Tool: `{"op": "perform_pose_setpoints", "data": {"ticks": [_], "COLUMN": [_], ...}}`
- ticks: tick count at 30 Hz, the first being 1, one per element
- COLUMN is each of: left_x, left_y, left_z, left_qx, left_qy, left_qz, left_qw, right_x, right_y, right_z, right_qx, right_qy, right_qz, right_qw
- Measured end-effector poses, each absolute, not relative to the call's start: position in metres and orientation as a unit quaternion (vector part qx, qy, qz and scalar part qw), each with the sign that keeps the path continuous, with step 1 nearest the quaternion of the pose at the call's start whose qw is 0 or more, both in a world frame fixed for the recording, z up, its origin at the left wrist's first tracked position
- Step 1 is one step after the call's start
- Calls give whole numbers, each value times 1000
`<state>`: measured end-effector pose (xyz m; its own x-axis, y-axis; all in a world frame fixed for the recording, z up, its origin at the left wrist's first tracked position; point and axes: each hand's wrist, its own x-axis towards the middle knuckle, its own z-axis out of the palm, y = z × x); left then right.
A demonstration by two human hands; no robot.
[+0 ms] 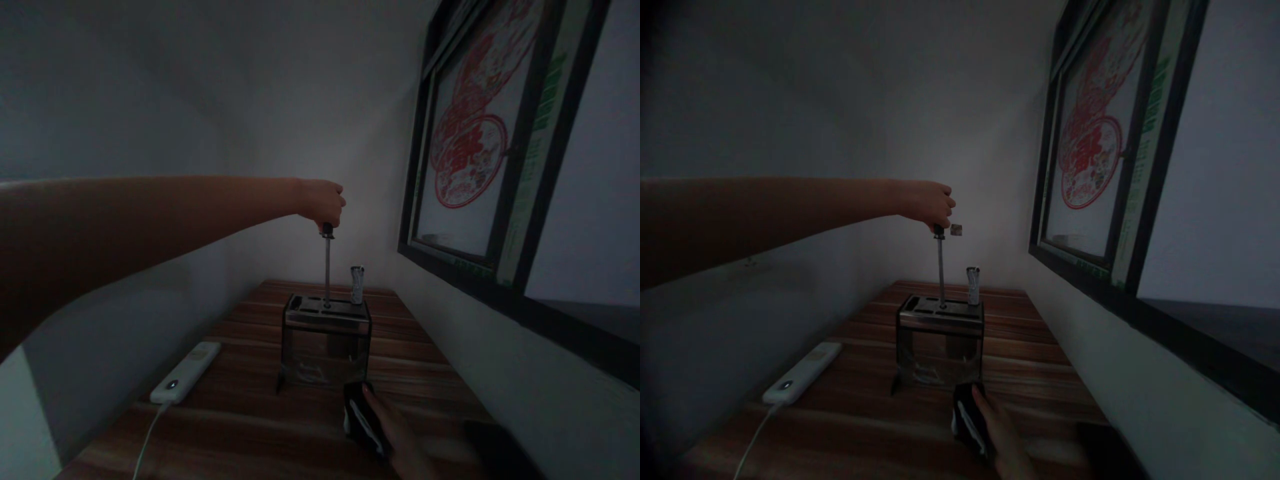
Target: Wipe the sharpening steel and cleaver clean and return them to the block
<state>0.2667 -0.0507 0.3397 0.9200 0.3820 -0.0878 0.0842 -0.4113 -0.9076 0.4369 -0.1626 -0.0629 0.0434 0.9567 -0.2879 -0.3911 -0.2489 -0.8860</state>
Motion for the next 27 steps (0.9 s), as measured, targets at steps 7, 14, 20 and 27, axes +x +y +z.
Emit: {"op": "perform_pose_setpoints", "data": {"ticks": [7, 14, 20, 27], "left_x": [272, 286, 290, 289], "left_y": [-61, -67, -53, -40], "left_z": [339, 335, 329, 307], "left_qx": [-810, -805, -818, -852], "left_qy": [-158, -183, -223, -209], "left_qz": [158, 171, 152, 121], "left_qw": [543, 538, 509, 464], "right_x": [438, 440, 438, 437], "right_y": [-157, -160, -161, -162], "right_z": [-74, -70, -66, -62], "right_qx": [-477, -478, -478, -491], "right_qy": [-296, -312, -308, -301], "right_qz": [628, 620, 621, 614], "right_qw": [539, 538, 539, 539]}}
